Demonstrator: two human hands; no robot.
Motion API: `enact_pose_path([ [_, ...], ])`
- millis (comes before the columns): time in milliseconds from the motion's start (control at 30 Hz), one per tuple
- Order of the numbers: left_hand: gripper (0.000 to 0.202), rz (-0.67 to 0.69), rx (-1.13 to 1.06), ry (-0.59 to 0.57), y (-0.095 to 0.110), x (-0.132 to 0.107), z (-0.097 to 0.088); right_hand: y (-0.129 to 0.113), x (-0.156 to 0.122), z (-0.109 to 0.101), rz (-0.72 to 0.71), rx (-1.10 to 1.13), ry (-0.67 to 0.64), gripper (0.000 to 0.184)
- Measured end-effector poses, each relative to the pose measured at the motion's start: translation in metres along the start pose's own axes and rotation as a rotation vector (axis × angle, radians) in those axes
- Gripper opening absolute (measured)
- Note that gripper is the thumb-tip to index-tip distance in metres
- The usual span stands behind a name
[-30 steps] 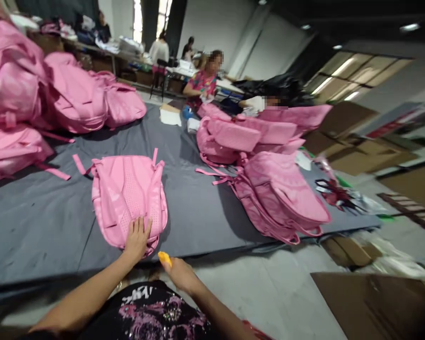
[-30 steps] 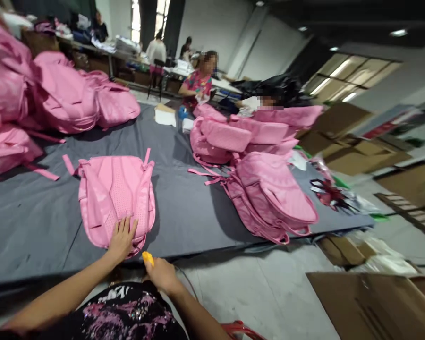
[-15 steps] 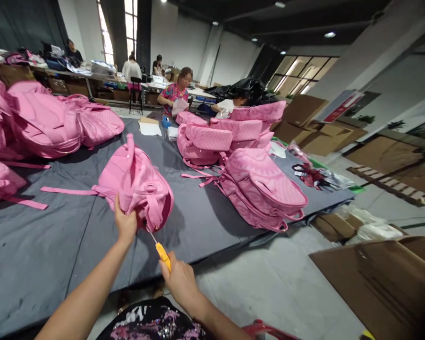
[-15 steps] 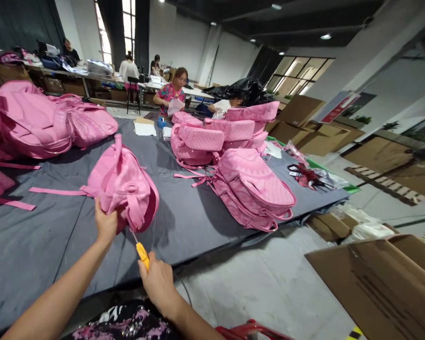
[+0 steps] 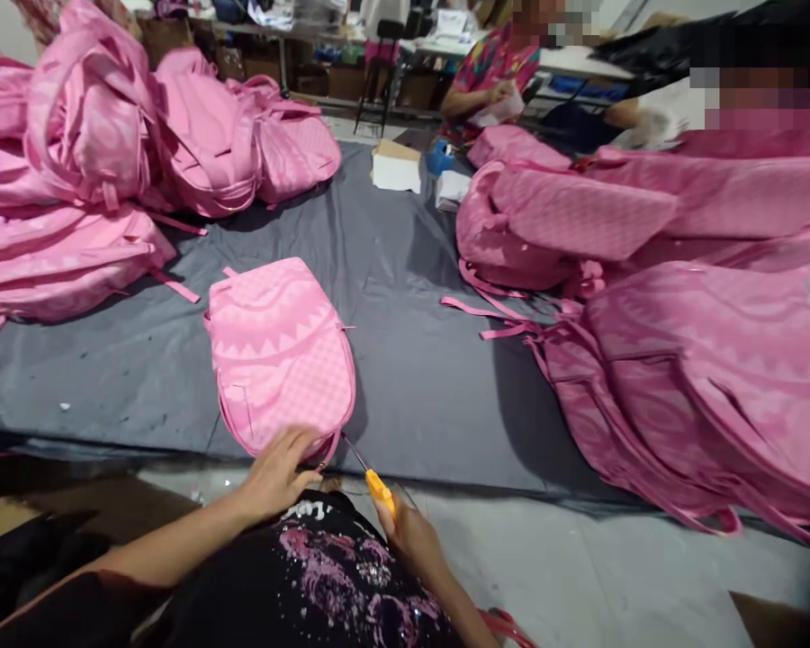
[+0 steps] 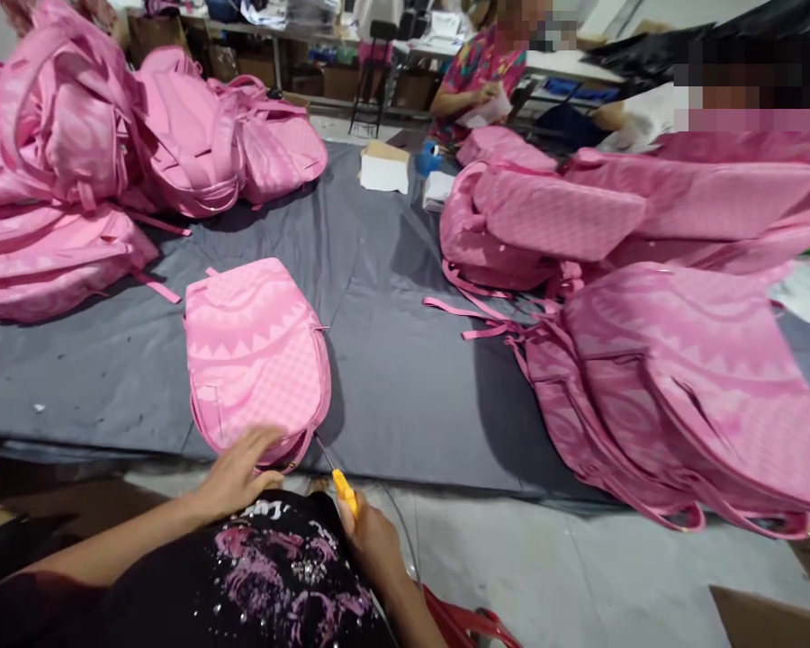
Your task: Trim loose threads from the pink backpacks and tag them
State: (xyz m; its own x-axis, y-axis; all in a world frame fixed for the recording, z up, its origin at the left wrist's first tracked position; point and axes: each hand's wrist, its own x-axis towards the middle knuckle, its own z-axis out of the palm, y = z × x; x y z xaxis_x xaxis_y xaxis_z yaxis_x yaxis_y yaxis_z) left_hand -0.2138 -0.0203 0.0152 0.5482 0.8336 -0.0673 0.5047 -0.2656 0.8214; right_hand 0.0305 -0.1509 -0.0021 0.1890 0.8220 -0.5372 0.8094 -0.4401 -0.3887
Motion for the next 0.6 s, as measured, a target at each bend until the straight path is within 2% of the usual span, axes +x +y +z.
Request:
enact_pose_path([
  [67, 0.074, 0.047, 0.163, 0.097, -0.008, 0.012, -0.016, 0.001, 0.004, 0.002, -0.036, 0.027, -0.041, 0.046],
  [100, 0.077, 0.024, 0.171, 0.132, -0.014, 0.021, -0.022, 0.0, 0.007, 0.002, -0.067, 0.045, -0.044, 0.046],
  [167, 0.064, -0.069, 0.03, 0.21, -0.024, 0.039, -0.032, -0.004, 0.013, 0.001, -0.146, 0.083, -0.014, 0.048],
  [233, 0.049, -0.128, -0.175, 0.306, -0.023, 0.058, -0.044, -0.01, 0.019, -0.002, -0.21, 0.13, 0.022, 0.051],
  [333, 0.04, -0.076, -0.291, 0.421, 0.007, 0.081, -0.073, -0.021, 0.025, -0.008, -0.263, 0.266, 0.103, 0.064],
  [400, 0.034, 0.031, -0.236, 0.425, 0.036, 0.093, -0.095, -0.027, 0.027, -0.014, -0.287, 0.38, 0.179, 0.076],
  [467, 0.03, 0.136, -0.115, 0.403, 0.065, 0.103, -0.108, -0.033, 0.029, -0.023, -0.3, 0.431, 0.219, 0.08],
  [533, 0.027, 0.218, 0.06, 0.357, 0.087, 0.11, -0.107, -0.039, 0.034, -0.04, -0.278, 0.383, 0.227, 0.076],
  [600, 0.025, 0.296, 0.245, 0.28, 0.106, 0.114, -0.092, -0.047, 0.045, -0.064, -0.22, 0.275, 0.235, 0.067],
])
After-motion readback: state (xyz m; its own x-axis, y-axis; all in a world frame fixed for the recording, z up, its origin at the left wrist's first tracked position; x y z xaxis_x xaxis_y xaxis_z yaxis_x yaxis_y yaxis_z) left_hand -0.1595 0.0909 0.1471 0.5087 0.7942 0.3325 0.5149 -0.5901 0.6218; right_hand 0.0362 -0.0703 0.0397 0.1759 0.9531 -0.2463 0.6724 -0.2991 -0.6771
